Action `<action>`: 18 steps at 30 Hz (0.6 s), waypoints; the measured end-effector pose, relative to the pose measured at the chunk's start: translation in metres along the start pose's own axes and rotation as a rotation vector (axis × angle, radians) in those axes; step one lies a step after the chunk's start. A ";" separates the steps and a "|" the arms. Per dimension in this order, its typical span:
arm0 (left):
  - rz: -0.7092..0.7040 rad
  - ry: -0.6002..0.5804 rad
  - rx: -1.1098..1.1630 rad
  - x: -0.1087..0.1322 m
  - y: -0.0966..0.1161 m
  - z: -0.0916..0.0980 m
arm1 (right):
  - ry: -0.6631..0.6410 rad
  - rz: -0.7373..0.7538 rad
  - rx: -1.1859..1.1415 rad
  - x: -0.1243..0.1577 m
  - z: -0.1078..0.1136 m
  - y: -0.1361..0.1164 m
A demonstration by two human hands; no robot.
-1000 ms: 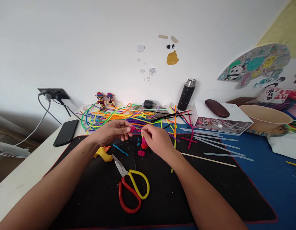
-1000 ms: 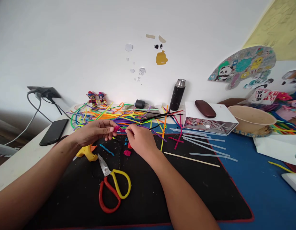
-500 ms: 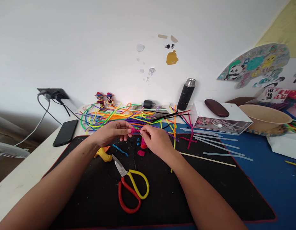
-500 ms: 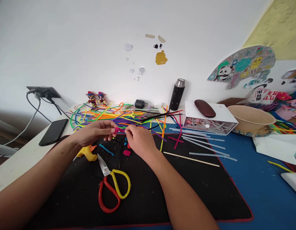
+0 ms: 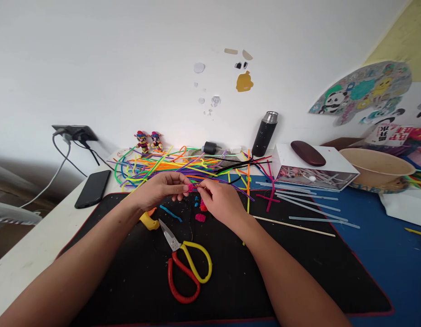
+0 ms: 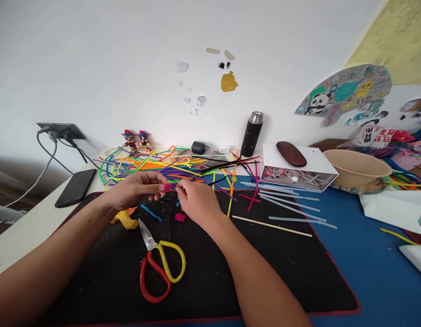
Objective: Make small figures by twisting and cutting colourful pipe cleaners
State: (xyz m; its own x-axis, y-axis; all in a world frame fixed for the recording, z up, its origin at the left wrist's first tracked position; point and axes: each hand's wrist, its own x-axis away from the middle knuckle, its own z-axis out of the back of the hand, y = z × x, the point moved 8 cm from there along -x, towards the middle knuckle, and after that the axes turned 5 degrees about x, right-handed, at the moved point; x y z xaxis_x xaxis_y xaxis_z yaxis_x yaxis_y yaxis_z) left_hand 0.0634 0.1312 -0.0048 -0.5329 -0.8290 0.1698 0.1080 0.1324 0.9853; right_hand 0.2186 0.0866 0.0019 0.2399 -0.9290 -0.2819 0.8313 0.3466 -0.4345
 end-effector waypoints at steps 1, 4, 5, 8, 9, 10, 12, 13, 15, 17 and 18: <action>-0.006 0.005 0.010 0.000 0.000 -0.001 | -0.003 0.006 0.007 0.000 -0.001 -0.001; -0.013 0.010 0.038 0.001 0.001 -0.004 | -0.029 0.022 0.034 0.002 -0.007 -0.005; -0.011 0.006 0.041 0.001 0.001 -0.005 | -0.041 0.029 0.042 0.002 -0.009 -0.007; -0.017 0.010 0.040 0.000 0.000 -0.006 | -0.064 0.047 0.039 0.004 -0.013 -0.010; -0.025 0.019 0.038 -0.001 0.000 -0.005 | -0.066 0.051 0.028 0.004 -0.013 -0.011; -0.035 0.030 0.032 -0.001 0.000 -0.003 | -0.067 0.051 0.017 0.004 -0.013 -0.011; -0.060 0.056 0.002 -0.001 0.000 0.000 | -0.073 0.050 0.002 0.004 -0.013 -0.012; -0.072 0.069 -0.026 -0.001 0.000 0.001 | -0.077 0.053 0.000 0.005 -0.013 -0.013; -0.097 0.093 -0.100 -0.001 0.000 0.004 | -0.089 0.057 0.009 0.005 -0.014 -0.014; -0.124 0.113 -0.182 -0.001 0.002 0.005 | -0.101 0.057 0.020 0.005 -0.015 -0.016; -0.137 0.119 -0.225 -0.001 0.002 0.005 | -0.105 0.054 0.025 0.005 -0.016 -0.016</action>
State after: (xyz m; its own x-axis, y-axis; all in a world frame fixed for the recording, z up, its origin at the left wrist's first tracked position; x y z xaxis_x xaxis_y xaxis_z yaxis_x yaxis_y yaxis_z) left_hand 0.0602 0.1353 -0.0026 -0.4543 -0.8906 0.0187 0.2323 -0.0981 0.9677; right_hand 0.1989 0.0786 -0.0061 0.3348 -0.9180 -0.2126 0.8278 0.3943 -0.3991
